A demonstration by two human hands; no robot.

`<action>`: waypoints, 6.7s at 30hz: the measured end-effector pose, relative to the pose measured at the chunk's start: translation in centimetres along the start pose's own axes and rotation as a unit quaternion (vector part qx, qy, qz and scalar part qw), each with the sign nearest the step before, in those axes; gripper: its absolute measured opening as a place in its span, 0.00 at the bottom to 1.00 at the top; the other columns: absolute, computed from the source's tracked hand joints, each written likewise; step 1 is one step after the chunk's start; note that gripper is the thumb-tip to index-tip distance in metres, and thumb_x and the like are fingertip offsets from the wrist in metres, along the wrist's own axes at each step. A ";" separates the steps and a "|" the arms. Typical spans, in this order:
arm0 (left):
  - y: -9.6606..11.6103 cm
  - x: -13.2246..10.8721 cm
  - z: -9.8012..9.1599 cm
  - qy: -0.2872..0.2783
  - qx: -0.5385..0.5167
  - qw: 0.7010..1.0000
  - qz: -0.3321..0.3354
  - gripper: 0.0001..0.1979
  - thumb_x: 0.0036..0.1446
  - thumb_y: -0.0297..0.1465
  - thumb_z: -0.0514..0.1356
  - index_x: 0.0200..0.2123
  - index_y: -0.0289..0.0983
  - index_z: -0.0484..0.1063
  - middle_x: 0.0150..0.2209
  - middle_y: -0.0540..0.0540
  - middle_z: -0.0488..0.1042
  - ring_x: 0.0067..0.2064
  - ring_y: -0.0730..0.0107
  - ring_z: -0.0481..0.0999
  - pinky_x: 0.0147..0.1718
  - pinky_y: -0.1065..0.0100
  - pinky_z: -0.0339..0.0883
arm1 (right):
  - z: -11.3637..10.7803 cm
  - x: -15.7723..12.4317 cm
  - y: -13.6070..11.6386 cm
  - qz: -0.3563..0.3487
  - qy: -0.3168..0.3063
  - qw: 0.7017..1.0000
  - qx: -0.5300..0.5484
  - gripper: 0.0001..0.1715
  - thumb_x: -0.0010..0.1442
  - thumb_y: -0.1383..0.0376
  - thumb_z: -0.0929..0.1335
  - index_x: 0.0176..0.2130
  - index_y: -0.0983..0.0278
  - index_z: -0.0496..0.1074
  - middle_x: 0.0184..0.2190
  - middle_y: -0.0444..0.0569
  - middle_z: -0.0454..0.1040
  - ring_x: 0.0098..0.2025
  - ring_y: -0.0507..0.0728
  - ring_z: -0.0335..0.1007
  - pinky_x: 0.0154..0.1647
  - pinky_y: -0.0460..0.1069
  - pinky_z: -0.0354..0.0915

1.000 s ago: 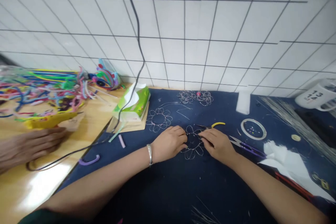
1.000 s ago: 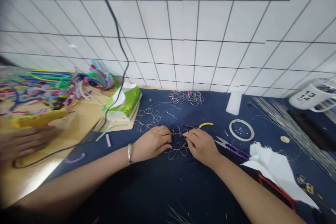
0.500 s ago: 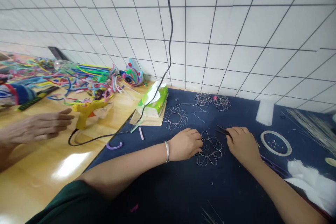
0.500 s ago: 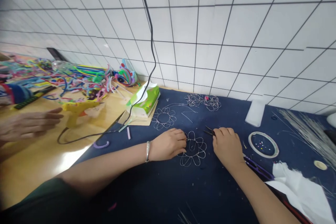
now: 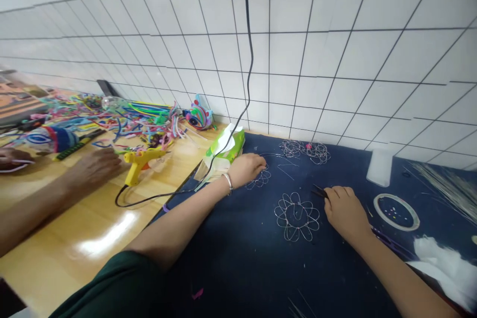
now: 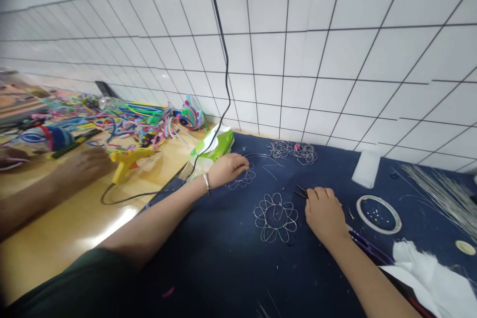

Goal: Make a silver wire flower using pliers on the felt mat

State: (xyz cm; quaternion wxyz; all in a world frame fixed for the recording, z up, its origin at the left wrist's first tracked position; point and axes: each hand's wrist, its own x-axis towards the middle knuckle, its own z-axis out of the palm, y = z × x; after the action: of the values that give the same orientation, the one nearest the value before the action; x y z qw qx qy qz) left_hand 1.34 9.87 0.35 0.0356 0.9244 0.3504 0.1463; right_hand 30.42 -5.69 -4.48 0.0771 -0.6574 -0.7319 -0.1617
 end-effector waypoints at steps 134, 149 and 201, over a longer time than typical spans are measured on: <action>11.8 -2.1 3.9 -0.212 -0.636 0.740 -0.057 0.12 0.53 0.31 0.59 0.40 0.33 0.68 0.34 0.45 0.74 0.33 0.74 0.74 0.34 0.68 0.68 | -5.5 -0.5 -3.2 0.267 -0.003 0.785 0.560 0.17 0.53 0.53 0.65 0.32 0.64 0.72 0.26 0.45 0.71 0.27 0.51 0.65 0.30 0.47 0.62; 12.3 -2.1 2.2 -0.317 -0.641 0.698 -0.027 0.13 0.55 0.34 0.58 0.42 0.34 0.71 0.39 0.42 0.75 0.37 0.71 0.74 0.37 0.69 0.65 | -6.1 -0.6 -3.3 0.230 -0.032 0.788 0.570 0.15 0.54 0.54 0.65 0.29 0.64 0.70 0.23 0.42 0.68 0.26 0.50 0.62 0.28 0.46 0.60; 14.5 -3.1 3.1 -0.276 -0.643 0.712 -0.062 0.10 0.57 0.35 0.54 0.34 0.33 0.68 0.29 0.47 0.71 0.30 0.74 0.70 0.33 0.68 0.66 | -2.2 2.2 23.8 0.307 -0.141 0.927 0.162 0.18 0.60 0.59 0.63 0.46 0.67 0.65 0.42 0.50 0.69 0.40 0.54 0.67 0.40 0.53 0.66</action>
State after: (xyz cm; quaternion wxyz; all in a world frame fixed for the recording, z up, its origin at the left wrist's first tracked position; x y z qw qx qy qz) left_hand 9.33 -2.96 -0.90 0.7256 0.6536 0.2031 0.0716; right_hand 53.46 -2.39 1.51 0.1242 -0.8447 -0.5137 0.0849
